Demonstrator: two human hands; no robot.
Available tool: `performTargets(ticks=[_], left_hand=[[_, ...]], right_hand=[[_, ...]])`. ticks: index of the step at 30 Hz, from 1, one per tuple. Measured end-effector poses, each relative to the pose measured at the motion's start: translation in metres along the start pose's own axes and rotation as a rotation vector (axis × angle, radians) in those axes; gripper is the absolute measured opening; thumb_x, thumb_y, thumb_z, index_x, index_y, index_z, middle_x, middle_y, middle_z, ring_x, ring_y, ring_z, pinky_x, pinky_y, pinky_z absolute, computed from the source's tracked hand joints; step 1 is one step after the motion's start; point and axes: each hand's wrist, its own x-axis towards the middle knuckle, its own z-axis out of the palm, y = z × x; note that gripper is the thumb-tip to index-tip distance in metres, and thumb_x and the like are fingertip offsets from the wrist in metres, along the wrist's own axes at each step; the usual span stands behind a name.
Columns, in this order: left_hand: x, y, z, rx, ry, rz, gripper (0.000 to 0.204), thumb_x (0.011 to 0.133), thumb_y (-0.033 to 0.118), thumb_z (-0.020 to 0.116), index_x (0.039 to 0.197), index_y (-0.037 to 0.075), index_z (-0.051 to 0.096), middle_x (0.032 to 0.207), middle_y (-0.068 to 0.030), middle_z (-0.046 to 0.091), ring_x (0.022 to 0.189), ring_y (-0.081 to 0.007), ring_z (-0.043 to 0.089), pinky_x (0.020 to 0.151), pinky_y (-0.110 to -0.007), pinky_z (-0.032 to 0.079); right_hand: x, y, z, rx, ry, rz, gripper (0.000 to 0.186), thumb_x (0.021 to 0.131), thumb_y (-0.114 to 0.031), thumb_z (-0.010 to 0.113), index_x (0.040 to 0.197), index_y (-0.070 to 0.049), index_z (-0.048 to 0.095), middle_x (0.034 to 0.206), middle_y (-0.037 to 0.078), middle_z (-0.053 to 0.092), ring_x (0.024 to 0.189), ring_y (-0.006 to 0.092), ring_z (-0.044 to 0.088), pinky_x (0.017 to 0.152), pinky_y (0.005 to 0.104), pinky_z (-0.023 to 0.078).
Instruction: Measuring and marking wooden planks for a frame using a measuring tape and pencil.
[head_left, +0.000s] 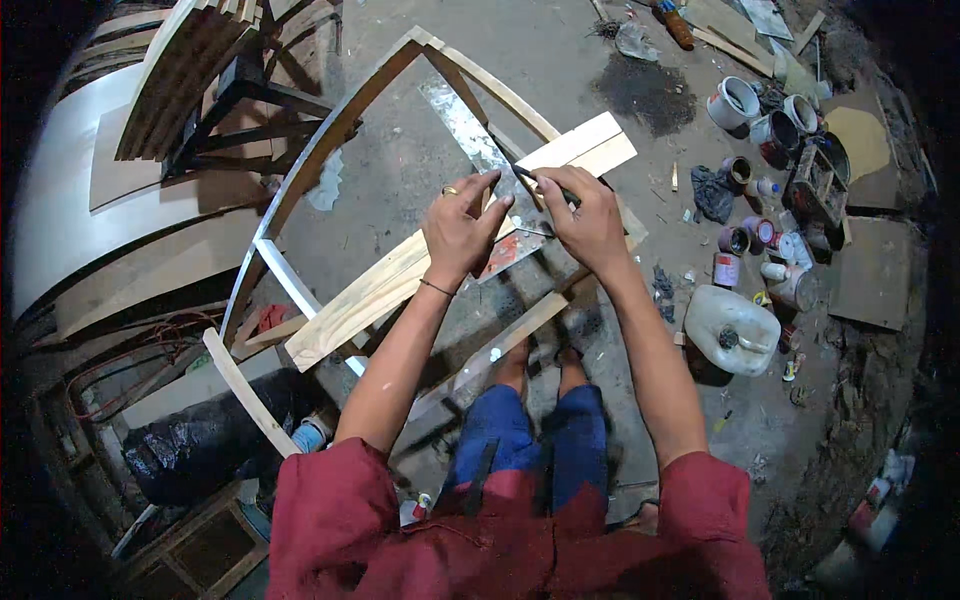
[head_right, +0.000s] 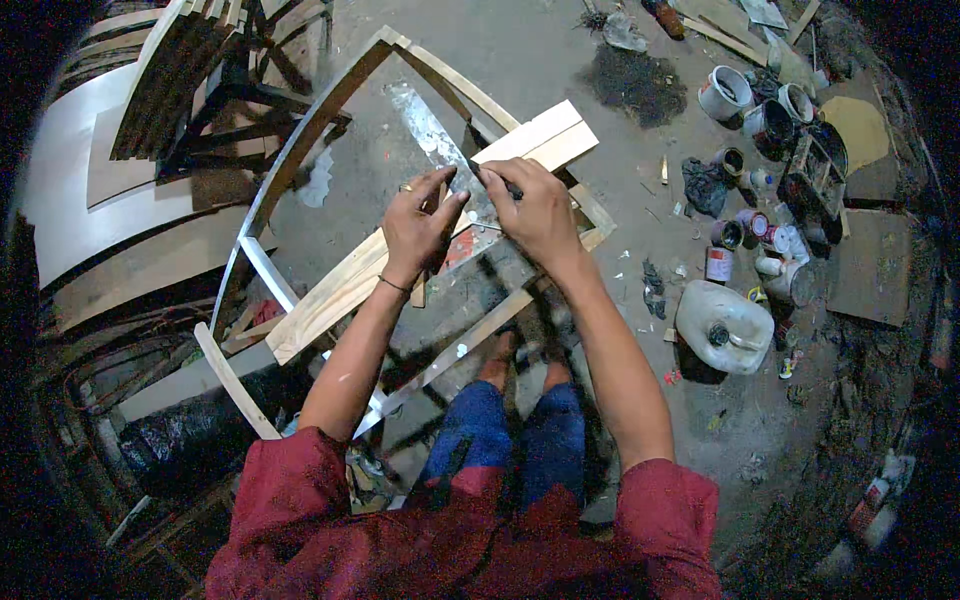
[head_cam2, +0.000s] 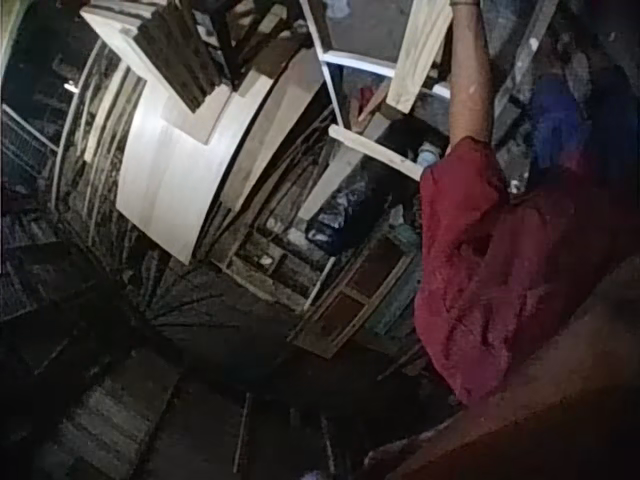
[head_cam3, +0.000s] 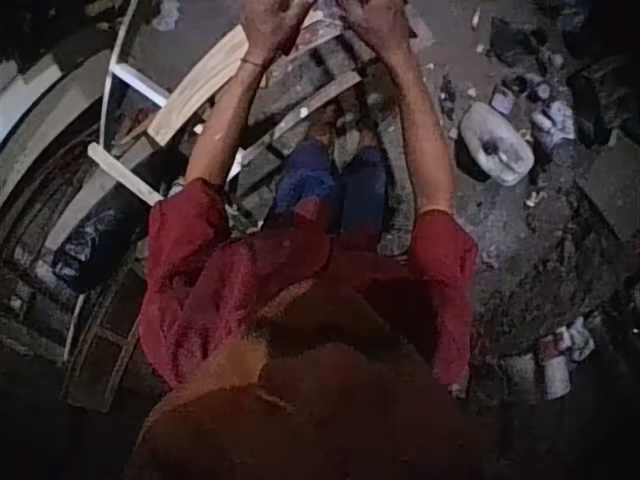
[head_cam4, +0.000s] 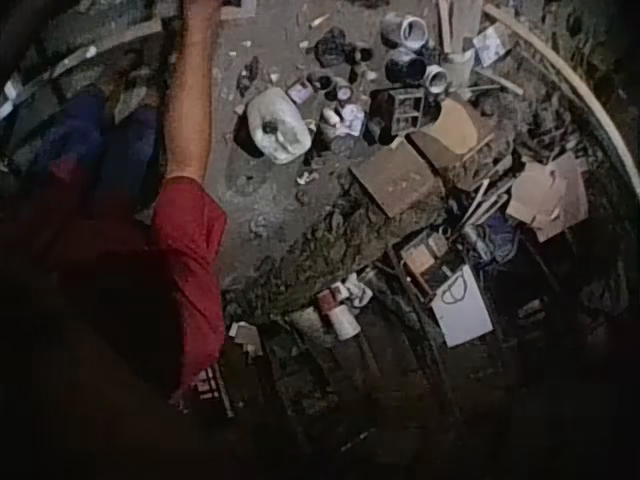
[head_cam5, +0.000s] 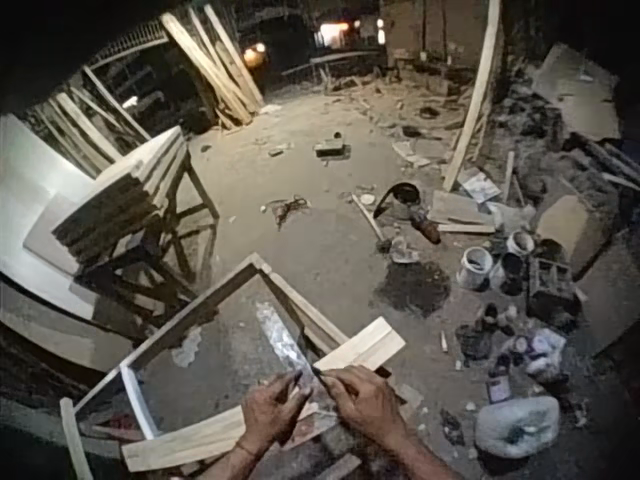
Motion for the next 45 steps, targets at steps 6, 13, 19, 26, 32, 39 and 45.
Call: performTargets(ticks=[6,13,19,26,32,39,45], left_hand=[[0.000,0.000,0.001,0.020,-0.003,-0.016,0.037,0.086,0.034,0.078,0.117,0.015,0.076,0.105,-0.0092,0.074,0.085,-0.0316,0.070,0.076,-0.041,0.055],[-0.003,-0.006,0.005,0.042,-0.011,-0.023,0.037,0.085,0.034,0.079,0.117,0.016,0.076,0.106,-0.0095,0.075,0.086,-0.0316,0.071,0.075,-0.040,0.055],[-0.001,0.002,0.002,-0.005,0.012,-0.030,0.038,0.086,0.035,0.078,0.118,0.015,0.076,0.089,-0.0094,0.072,0.079,-0.0305,0.069,0.067,-0.039,0.053],[-0.059,0.014,-0.070,0.130,0.152,-0.017,0.047,0.097,0.033,0.070,0.137,0.009,0.063,0.112,-0.0118,0.075,0.098,-0.0300,0.071,0.098,-0.043,0.049],[-0.171,-0.034,-0.146,-0.111,0.375,-0.374,0.035,0.103,0.021,0.064,0.132,0.002,0.066,0.115,-0.0126,0.075,0.110,-0.0204,0.069,0.096,-0.035,0.053],[-0.249,-0.155,-0.228,-0.346,0.654,-0.549,0.037,0.104,0.013,0.062,0.138,0.000,0.058,0.114,-0.0103,0.073,0.101,-0.0175,0.068,0.094,-0.032,0.053],[-0.255,-0.247,-0.282,-0.204,0.602,-0.365,0.058,0.097,0.015,0.070,0.148,0.001,0.047,0.121,-0.0137,0.065,0.114,-0.0240,0.062,0.102,-0.038,0.048]], right_hand=[[-0.034,-0.016,-0.052,-0.231,-0.247,0.152,0.024,0.099,-0.023,0.064,0.098,-0.001,0.073,0.094,0.021,0.071,0.086,0.0378,0.068,0.080,0.0448,0.054],[-0.076,0.011,-0.053,-0.074,-0.198,0.372,0.037,0.104,-0.031,0.058,0.089,0.001,0.070,0.084,0.022,0.066,0.073,0.0393,0.064,0.069,0.0449,0.051],[-0.075,0.027,0.034,0.267,-0.031,0.504,0.030,0.102,-0.026,0.065,0.108,0.003,0.067,0.094,0.007,0.071,0.081,0.0105,0.064,0.071,0.0291,0.051],[-0.129,-0.008,0.035,0.396,-0.195,0.527,0.028,0.099,-0.024,0.068,0.109,0.002,0.068,0.083,0.007,0.070,0.078,0.0133,0.064,0.072,0.0307,0.051],[-0.200,-0.042,0.025,0.371,-0.412,0.624,0.032,0.099,-0.023,0.068,0.118,0.002,0.067,0.092,0.012,0.074,0.084,0.0190,0.068,0.078,0.0343,0.053],[-0.242,-0.101,0.122,0.397,-0.584,0.658,0.023,0.102,-0.018,0.064,0.117,-0.002,0.067,0.078,0.000,0.062,0.069,0.0073,0.054,0.062,0.0258,0.044],[-0.264,-0.163,0.284,0.414,-0.550,0.665,0.025,0.104,-0.023,0.062,0.117,-0.002,0.065,0.077,0.001,0.061,0.064,0.0096,0.052,0.058,0.0285,0.042]])
